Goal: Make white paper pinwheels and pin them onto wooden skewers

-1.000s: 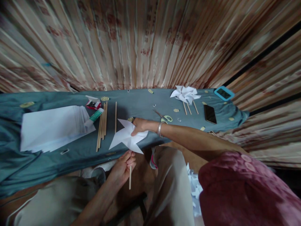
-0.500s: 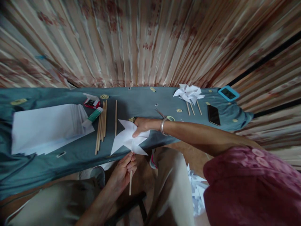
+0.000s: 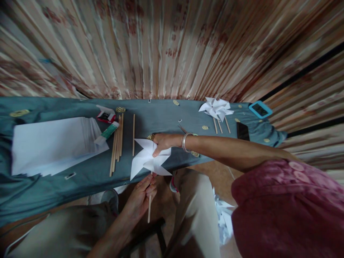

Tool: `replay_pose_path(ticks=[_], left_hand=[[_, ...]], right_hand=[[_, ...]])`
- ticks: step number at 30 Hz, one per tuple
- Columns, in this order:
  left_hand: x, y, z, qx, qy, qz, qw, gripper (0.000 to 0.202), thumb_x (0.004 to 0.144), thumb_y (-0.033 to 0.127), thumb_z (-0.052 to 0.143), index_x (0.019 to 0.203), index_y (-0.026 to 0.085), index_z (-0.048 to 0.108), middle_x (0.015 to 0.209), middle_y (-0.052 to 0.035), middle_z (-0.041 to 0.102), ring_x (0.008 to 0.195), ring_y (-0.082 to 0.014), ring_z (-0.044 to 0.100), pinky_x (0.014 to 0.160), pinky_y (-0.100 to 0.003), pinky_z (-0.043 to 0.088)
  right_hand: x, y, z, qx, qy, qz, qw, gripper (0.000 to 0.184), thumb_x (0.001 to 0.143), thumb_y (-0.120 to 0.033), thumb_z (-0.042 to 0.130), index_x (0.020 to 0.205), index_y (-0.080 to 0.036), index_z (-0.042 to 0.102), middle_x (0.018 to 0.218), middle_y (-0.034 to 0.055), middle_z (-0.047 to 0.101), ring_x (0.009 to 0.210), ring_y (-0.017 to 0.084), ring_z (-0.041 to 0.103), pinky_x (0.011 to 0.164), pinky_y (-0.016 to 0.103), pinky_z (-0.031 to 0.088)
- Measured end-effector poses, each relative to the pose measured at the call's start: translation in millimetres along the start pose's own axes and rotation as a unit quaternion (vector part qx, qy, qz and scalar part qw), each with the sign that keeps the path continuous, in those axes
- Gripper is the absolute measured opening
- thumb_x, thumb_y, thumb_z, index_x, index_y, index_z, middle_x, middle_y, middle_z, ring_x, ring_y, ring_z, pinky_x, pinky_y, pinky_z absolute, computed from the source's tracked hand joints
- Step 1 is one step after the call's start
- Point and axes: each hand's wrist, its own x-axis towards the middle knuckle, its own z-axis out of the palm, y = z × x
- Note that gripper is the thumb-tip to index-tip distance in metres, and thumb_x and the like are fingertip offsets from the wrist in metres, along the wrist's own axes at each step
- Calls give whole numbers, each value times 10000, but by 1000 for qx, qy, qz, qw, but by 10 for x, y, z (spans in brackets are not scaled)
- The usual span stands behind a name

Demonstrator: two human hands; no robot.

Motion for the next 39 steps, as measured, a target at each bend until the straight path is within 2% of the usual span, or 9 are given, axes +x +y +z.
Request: replay_pose_path(ticks=[4,10,16,20,27,32,39], left_hand=[[18,-4,-21,-5,-11,-2,1000,325,595,228,870,759,84,629,569,53,496,409,16,294,401,-131,205],[9,29,-10,-26,-39,-20,999,324,544,204,882,714,84,634,537,62,469,415,15,274,398,-130,205],[17,42,-47,-41,-57,-43,997,266,608,164,842,750,71,638,565,62,452,425,19,271,403,-124,191],[45,34,-81,-48,-57,-49,996,296,580,182,860,743,66,642,562,58,466,422,22,267,401,-125,171],[52,34,-72,-15,-43,-45,998,261,633,203,827,743,88,620,569,55,473,422,12,276,414,-147,166],[46,55,-58,6,-52,-34,998,369,557,273,868,689,115,562,563,72,462,420,17,270,418,-153,166],[47,35,-63,26,-68,-16,997,382,590,306,844,656,136,509,592,65,474,432,14,265,429,-164,182]], right_hand=[[32,73,32,37,-12,-10,999,165,701,-245,765,806,-118,753,778,19,739,690,145,640,588,201,452],[51,123,56,59,-18,-14,998,121,721,-252,737,718,-132,722,682,-5,695,616,123,595,550,194,435],[72,177,91,36,-3,-29,999,187,727,-320,751,721,-136,725,656,-16,665,641,126,598,552,186,414],[77,178,103,42,1,-37,998,186,718,-313,760,697,-133,719,612,-24,626,636,128,587,540,188,393],[86,178,158,44,30,-4,999,195,704,-318,770,619,-152,711,547,-33,590,584,122,548,513,210,354],[79,241,249,67,62,11,996,169,701,-317,772,655,-157,743,558,-26,618,583,124,563,506,205,356],[37,263,320,101,90,32,990,183,711,-342,763,685,-161,752,619,-12,663,571,116,565,510,203,378]])
